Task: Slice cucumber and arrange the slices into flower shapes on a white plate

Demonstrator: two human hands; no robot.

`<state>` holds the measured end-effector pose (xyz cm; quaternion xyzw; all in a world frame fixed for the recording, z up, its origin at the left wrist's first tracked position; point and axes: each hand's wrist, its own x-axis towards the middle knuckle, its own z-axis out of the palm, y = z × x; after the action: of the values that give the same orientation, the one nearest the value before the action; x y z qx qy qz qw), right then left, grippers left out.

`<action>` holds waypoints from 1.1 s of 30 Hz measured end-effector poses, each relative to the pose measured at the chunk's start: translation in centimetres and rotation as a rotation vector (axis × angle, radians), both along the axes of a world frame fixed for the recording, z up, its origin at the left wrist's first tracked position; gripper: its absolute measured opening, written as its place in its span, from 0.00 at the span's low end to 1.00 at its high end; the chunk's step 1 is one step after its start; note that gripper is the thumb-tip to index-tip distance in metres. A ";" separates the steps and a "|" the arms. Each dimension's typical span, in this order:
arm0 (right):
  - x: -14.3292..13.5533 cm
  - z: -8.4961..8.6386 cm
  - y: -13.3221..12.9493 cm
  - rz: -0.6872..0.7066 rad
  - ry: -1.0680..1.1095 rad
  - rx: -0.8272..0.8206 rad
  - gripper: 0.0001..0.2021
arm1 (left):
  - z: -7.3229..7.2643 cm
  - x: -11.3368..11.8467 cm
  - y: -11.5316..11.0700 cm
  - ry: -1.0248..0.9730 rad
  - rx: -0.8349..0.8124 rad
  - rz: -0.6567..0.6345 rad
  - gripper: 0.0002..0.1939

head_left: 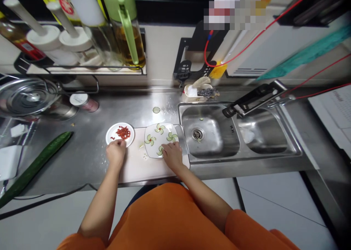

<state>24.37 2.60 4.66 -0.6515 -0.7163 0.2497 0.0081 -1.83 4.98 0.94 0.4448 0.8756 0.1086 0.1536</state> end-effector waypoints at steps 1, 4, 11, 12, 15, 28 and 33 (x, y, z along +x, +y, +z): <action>0.0 0.1 -0.1 -0.004 0.001 -0.001 0.16 | 0.0 0.0 0.0 -0.004 -0.002 0.003 0.18; 0.2 0.2 -0.2 -0.012 0.005 -0.004 0.15 | 0.1 -0.2 -0.4 -0.011 -0.005 0.007 0.18; 0.6 0.4 -0.2 -0.011 0.005 -0.010 0.15 | 1.2 0.0 -2.3 0.026 0.063 -0.041 0.18; 0.7 0.4 -0.2 -0.010 0.003 -0.010 0.15 | 1.3 0.3 -2.5 0.017 0.088 -0.059 0.18; 0.9 0.4 -0.3 -0.011 -0.002 -0.010 0.15 | 1.7 1.8 -2.4 -0.036 0.184 -0.148 0.16; 3.3 -0.1 -0.4 -0.139 0.008 0.018 0.16 | 1.6 13.1 1.0 -0.300 0.198 -0.513 0.10; 4.4 -0.7 0.0 -0.180 -0.025 0.025 0.17 | 1.1 16.7 1.8 -0.289 0.100 -0.530 0.11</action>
<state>28.77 2.57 4.00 -0.7162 -0.6579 0.2310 0.0300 14.84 6.80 2.06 0.6449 0.6916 0.1700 0.2773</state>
